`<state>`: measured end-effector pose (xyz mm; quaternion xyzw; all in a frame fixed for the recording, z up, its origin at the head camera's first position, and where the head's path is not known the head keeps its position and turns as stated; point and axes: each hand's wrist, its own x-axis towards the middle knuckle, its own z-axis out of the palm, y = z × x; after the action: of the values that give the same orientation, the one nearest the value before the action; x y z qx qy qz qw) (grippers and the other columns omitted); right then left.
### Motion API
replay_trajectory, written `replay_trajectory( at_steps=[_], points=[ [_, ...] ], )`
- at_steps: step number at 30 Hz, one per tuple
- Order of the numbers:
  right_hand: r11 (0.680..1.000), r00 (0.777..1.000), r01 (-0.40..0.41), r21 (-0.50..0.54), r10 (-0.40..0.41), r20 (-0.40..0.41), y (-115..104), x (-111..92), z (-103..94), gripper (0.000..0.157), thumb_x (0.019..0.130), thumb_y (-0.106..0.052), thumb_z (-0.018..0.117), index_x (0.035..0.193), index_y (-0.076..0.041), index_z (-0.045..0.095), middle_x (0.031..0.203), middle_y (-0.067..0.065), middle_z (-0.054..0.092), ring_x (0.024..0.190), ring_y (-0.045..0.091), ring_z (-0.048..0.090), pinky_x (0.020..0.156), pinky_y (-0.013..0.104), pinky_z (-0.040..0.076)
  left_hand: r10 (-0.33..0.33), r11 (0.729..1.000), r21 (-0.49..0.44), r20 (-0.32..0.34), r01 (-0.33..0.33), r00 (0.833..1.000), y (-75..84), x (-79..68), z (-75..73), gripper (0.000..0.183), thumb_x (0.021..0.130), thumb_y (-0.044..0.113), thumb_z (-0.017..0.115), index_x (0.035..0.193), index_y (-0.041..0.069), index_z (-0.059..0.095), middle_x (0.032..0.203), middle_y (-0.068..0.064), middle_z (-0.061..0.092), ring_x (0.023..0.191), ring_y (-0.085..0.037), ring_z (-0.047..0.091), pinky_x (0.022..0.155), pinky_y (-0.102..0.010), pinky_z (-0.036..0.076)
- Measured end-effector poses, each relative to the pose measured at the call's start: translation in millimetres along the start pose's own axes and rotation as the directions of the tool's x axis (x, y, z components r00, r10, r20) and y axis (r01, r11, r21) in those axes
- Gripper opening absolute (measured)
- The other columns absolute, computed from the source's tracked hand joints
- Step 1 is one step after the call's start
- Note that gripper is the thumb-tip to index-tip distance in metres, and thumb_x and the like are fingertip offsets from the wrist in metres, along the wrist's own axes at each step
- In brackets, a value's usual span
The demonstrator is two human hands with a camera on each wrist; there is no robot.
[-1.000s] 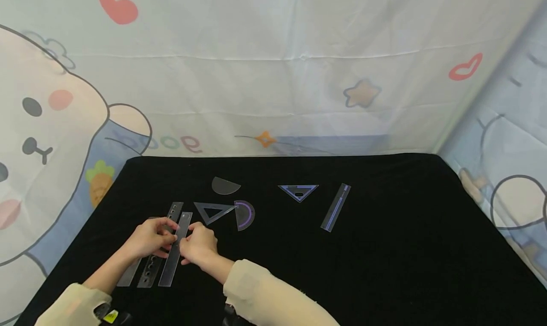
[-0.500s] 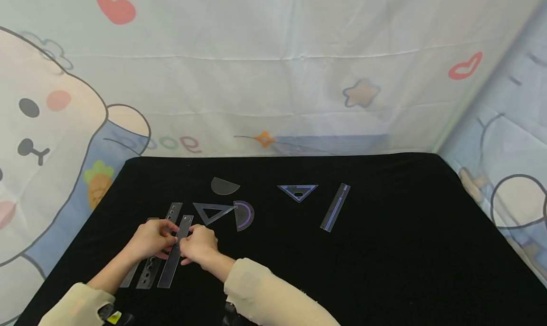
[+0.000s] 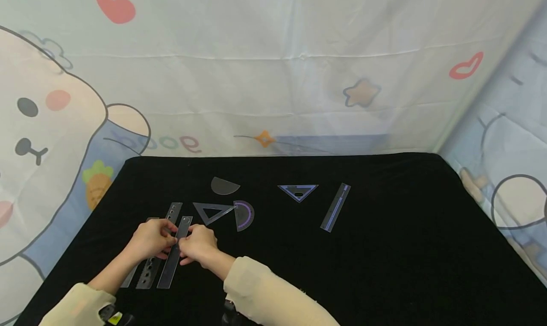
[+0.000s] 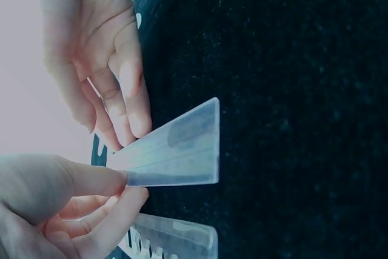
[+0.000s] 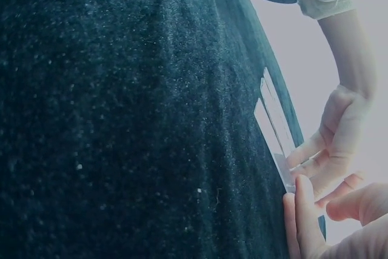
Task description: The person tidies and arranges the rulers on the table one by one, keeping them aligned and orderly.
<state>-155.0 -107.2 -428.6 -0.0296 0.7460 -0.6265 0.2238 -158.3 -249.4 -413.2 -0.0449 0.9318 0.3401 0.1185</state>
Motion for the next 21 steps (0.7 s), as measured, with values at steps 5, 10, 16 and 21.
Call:
replay_trajectory(
  at_steps=[5,10,16,21],
  points=[
    [1.0,1.0,-0.007,0.011,0.007,0.004,-0.5,0.2,-0.3,0.04,0.088,-0.004,0.056,0.127,0.002,0.048,0.083,0.003,0.059,0.061,0.016,0.065,0.048,0.024,0.055,0.005,1.0,0.005,-0.014,-0.005,1.0,-0.5,-0.1,1.0,0.022,0.083,0.002,0.062,0.104,-0.004,0.059,0.073,-0.009,0.058,0.058,-0.013,0.061,0.051,-0.026,0.056],
    [1.0,1.0,-0.01,0.014,0.01,0.01,-0.8,-0.2,-0.8,0.04,0.088,-0.004,0.056,0.127,0.002,0.049,0.084,0.003,0.059,0.062,0.017,0.065,0.049,0.025,0.055,-0.004,1.0,0.005,-0.015,0.004,1.0,-0.5,-0.7,0.8,0.023,0.083,0.002,0.062,0.104,-0.004,0.059,0.074,-0.009,0.058,0.058,-0.013,0.062,0.051,-0.027,0.056],
    [1.0,1.0,-0.012,0.009,0.011,0.016,0.2,1.2,-1.5,0.039,0.088,-0.005,0.056,0.126,0.002,0.05,0.085,0.003,0.059,0.062,0.017,0.065,0.049,0.025,0.055,0.002,1.0,0.007,-0.02,-0.002,1.0,0.3,-2.0,-0.2,0.023,0.082,0.001,0.063,0.104,-0.004,0.06,0.073,-0.009,0.059,0.058,-0.013,0.062,0.05,-0.027,0.056],
    [1.0,1.0,-0.014,0.008,0.014,0.026,0.5,2.0,-2.1,0.039,0.089,-0.006,0.056,0.126,0.002,0.05,0.085,0.003,0.059,0.063,0.017,0.066,0.05,0.025,0.055,0.001,1.0,0.014,-0.014,0.0,1.0,0.5,-2.6,-0.6,0.023,0.082,0.001,0.063,0.104,-0.004,0.059,0.074,-0.009,0.058,0.058,-0.013,0.061,0.05,-0.027,0.056]
  ],
)
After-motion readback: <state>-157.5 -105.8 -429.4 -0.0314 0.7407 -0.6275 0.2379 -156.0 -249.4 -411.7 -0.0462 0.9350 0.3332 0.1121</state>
